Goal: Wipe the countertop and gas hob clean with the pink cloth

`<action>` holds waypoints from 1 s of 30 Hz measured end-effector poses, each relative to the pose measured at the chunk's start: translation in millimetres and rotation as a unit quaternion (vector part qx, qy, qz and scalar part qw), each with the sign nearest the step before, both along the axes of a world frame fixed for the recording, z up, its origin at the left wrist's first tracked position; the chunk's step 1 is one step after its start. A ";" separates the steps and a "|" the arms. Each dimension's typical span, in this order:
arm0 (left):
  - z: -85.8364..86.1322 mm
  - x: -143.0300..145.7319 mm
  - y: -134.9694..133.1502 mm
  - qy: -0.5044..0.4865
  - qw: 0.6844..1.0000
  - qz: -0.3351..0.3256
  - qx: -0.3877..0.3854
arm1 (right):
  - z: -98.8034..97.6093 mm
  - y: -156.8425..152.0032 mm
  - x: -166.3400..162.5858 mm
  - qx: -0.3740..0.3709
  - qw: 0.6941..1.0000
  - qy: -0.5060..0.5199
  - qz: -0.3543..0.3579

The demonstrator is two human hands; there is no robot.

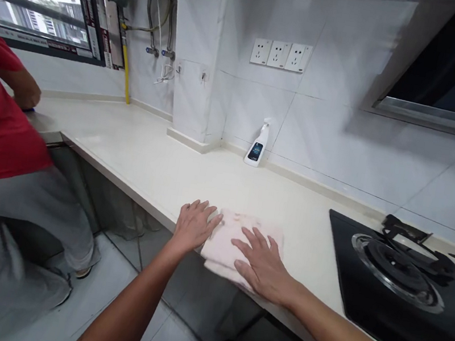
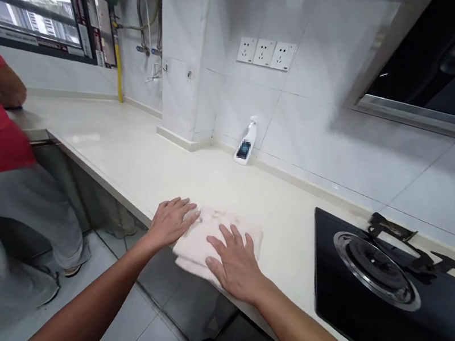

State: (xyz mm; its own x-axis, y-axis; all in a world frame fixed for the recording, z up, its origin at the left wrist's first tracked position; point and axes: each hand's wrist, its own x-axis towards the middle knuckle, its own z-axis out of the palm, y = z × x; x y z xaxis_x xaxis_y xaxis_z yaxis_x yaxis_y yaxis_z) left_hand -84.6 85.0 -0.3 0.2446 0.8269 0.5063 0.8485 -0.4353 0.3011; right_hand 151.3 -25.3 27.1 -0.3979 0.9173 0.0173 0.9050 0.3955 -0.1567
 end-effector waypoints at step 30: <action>-11.0 15.1 -88.7 -0.029 0.989 -0.145 -0.006 | -32.1 -46.2 -14.5 0.214 0.934 0.285 -0.025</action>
